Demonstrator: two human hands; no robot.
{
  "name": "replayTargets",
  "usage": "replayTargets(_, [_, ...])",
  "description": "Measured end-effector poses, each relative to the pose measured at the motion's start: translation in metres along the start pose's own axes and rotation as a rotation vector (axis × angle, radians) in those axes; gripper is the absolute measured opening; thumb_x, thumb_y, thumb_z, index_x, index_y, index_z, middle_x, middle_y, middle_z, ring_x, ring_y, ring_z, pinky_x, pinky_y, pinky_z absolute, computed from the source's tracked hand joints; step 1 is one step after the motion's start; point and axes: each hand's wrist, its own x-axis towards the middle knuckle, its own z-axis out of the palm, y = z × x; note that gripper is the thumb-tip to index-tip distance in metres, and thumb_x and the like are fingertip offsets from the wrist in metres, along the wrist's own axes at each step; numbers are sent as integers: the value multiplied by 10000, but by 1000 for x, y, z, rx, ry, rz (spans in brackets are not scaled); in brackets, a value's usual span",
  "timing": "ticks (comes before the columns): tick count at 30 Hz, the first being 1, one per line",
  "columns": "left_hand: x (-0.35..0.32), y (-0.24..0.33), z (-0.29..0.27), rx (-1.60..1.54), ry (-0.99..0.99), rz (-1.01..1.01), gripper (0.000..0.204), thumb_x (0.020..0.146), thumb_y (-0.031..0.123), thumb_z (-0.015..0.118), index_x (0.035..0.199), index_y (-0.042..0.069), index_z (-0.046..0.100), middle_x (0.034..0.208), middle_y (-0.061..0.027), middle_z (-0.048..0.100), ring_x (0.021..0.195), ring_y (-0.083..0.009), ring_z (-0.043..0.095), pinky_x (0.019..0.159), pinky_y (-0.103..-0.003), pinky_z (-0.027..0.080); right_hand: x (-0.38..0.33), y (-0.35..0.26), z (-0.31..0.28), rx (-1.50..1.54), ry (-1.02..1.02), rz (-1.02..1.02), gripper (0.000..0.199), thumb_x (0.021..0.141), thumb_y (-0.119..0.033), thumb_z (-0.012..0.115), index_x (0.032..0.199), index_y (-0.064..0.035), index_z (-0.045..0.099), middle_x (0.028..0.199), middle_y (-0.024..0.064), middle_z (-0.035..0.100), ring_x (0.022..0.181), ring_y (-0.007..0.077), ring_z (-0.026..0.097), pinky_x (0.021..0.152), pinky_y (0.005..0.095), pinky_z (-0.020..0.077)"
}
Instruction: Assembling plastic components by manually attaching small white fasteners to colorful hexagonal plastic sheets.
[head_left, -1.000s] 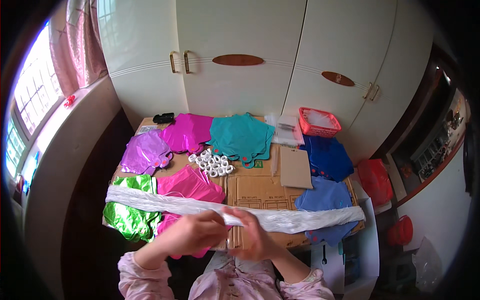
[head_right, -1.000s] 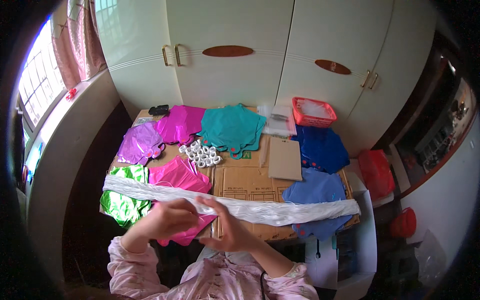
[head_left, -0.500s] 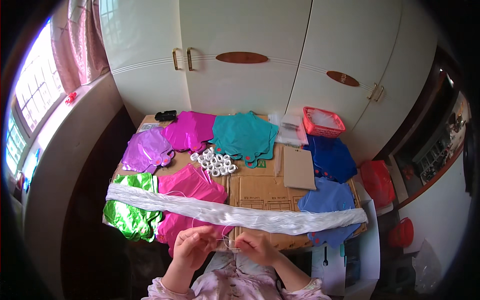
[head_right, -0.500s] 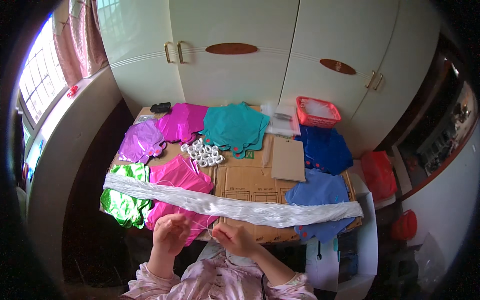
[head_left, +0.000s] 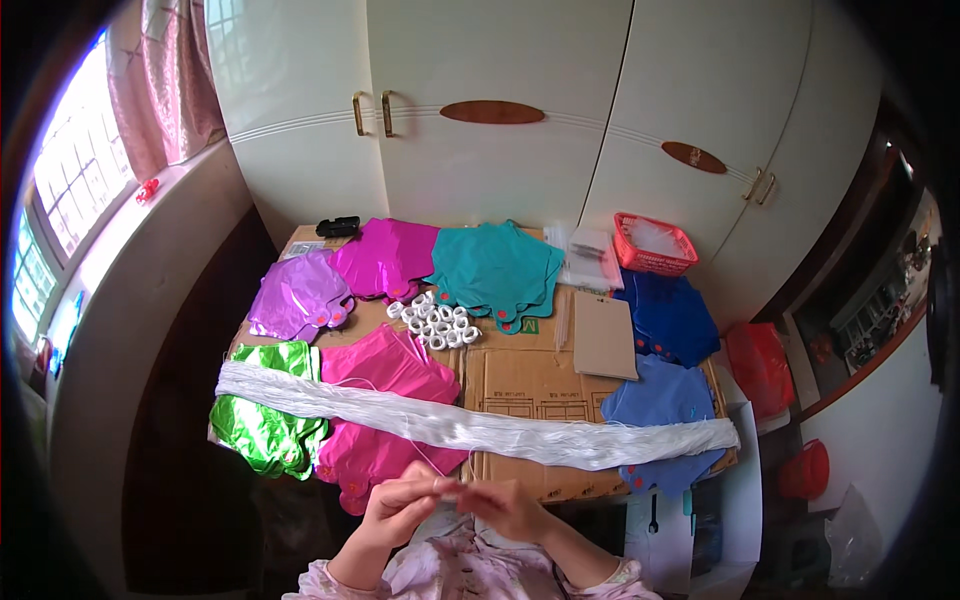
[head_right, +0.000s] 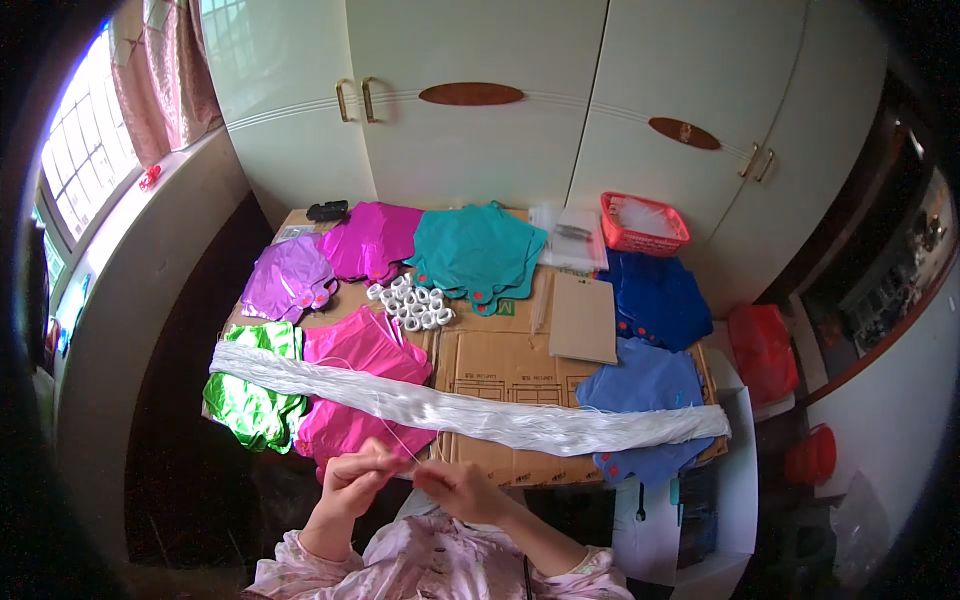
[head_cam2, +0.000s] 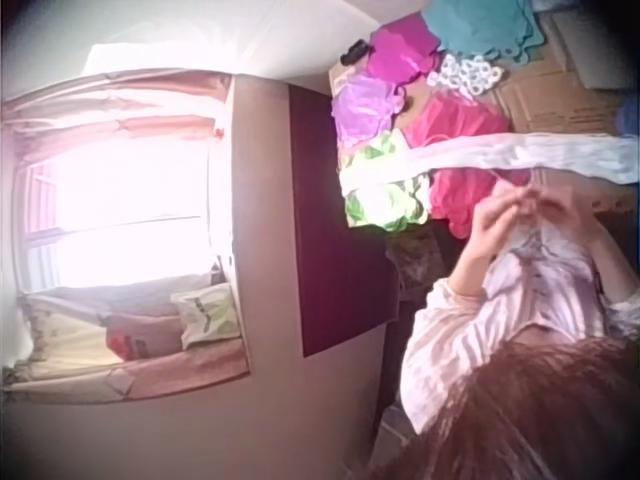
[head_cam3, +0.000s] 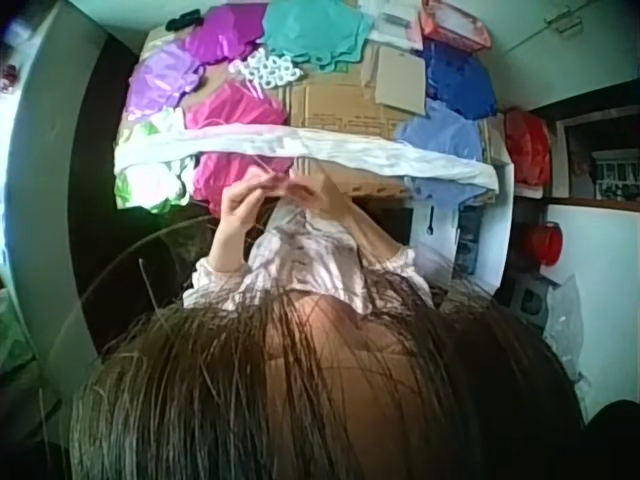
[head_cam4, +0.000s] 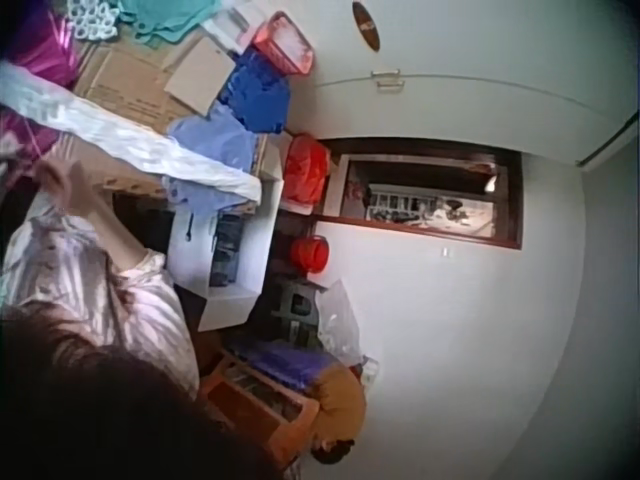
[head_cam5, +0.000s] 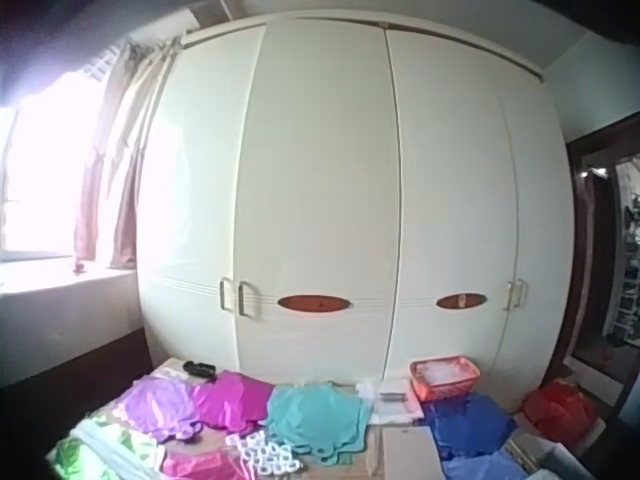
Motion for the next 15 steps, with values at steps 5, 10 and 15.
replayTargets(5, [8,-4,-16,376,-482,141,88,779,76,629,797,-5,657,751,-78,646,671,-202,524,657,-321,400,-1,-32,-18,123,-70,-37,96,859,-87,547,892,-9,591,716,96,617,605,189,601,557,287,448])
replayTargets(10, [3,-4,3,194,-5,135,208,846,142,555,829,-33,666,819,-96,666,691,-188,507,676,-329,387,0,-21,3,-232,-89,-91,84,839,-79,573,872,-2,576,695,120,590,619,265,605,556,329,446])
replayTargets(15, [4,-5,-17,77,-492,33,232,851,162,571,786,-46,652,716,-86,619,774,-206,519,672,-344,394,0,-30,-10,-167,-77,-191,62,805,-68,593,844,-22,580,690,120,580,624,278,586,558,352,442])
